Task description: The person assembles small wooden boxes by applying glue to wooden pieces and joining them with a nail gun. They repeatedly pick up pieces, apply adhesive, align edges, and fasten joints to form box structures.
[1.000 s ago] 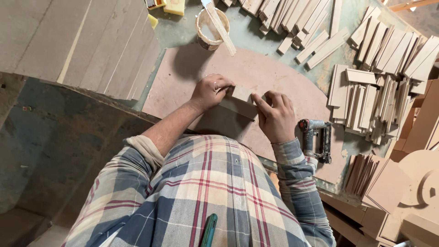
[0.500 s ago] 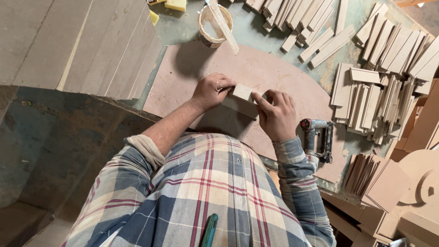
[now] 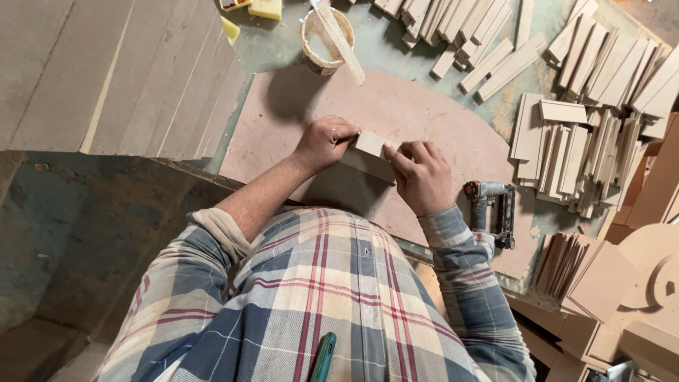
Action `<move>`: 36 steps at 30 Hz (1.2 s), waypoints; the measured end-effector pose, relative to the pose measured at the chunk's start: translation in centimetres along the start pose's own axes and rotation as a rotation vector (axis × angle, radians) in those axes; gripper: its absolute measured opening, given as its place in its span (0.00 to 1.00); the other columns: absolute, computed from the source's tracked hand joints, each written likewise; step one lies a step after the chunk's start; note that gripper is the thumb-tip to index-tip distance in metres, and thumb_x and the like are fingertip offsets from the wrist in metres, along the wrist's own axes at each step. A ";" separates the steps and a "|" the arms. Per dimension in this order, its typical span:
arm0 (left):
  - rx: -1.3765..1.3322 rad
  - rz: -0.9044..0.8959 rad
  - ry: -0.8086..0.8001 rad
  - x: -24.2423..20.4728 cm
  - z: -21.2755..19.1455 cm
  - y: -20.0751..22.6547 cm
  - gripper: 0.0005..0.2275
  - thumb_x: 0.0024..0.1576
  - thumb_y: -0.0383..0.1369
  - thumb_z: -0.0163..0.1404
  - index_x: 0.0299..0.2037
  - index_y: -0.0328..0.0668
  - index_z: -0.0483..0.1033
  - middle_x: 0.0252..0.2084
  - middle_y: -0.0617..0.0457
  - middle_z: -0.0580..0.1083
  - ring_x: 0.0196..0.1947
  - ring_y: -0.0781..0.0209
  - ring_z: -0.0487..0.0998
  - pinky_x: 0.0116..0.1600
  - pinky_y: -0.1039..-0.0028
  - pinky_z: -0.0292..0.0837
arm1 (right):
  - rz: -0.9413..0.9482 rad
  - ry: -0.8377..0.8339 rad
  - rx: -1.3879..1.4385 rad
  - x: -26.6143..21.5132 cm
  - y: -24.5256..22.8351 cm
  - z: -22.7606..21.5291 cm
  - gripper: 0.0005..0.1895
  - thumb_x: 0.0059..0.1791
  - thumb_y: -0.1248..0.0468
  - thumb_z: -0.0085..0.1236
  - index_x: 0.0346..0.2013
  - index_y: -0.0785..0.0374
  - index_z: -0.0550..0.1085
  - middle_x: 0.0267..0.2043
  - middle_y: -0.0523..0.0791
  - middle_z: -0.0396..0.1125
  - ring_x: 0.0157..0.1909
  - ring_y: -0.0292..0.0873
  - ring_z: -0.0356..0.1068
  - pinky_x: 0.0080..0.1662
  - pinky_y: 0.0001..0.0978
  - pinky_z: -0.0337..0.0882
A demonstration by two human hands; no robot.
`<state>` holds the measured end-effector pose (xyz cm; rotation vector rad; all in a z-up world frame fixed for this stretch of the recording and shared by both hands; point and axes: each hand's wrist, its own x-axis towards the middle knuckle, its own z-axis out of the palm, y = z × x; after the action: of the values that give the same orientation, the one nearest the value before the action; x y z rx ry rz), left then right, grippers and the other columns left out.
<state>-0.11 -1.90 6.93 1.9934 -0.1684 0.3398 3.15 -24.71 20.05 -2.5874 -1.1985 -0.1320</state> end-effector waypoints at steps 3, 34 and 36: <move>0.026 -0.007 -0.012 0.3 -0.2 -0.1 0.08 0.53 0.21 0.56 0.40 0.38 0.84 0.39 0.47 0.82 0.43 0.52 0.83 0.49 0.67 0.79 | 0.002 0.026 -0.004 0.1 -0.3 -0.1 0.16 0.50 0.65 0.62 0.53 0.49 0.81 0.45 0.45 0.71 0.47 0.49 0.70 0.50 0.41 0.70; 0.401 -0.551 0.133 -13.3 2.1 -5.8 0.22 0.62 0.36 0.57 0.63 0.31 0.70 0.58 0.35 0.71 0.54 0.47 0.77 0.55 0.64 0.77 | 0.914 0.219 0.544 -22.7 15.0 4.9 0.12 0.52 0.62 0.63 0.29 0.67 0.76 0.28 0.50 0.71 0.29 0.46 0.72 0.35 0.35 0.71; 0.291 -0.619 0.210 -15.9 1.9 -4.0 0.23 0.63 0.36 0.57 0.65 0.32 0.70 0.59 0.37 0.72 0.54 0.53 0.77 0.53 0.70 0.77 | 0.891 0.210 0.548 -22.0 19.8 4.3 0.12 0.54 0.62 0.61 0.27 0.64 0.75 0.29 0.47 0.72 0.30 0.43 0.71 0.34 0.33 0.71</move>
<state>-13.78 -2.39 -2.27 2.1583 0.6535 0.1721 3.69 -51.73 7.23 -2.2751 0.0644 0.1000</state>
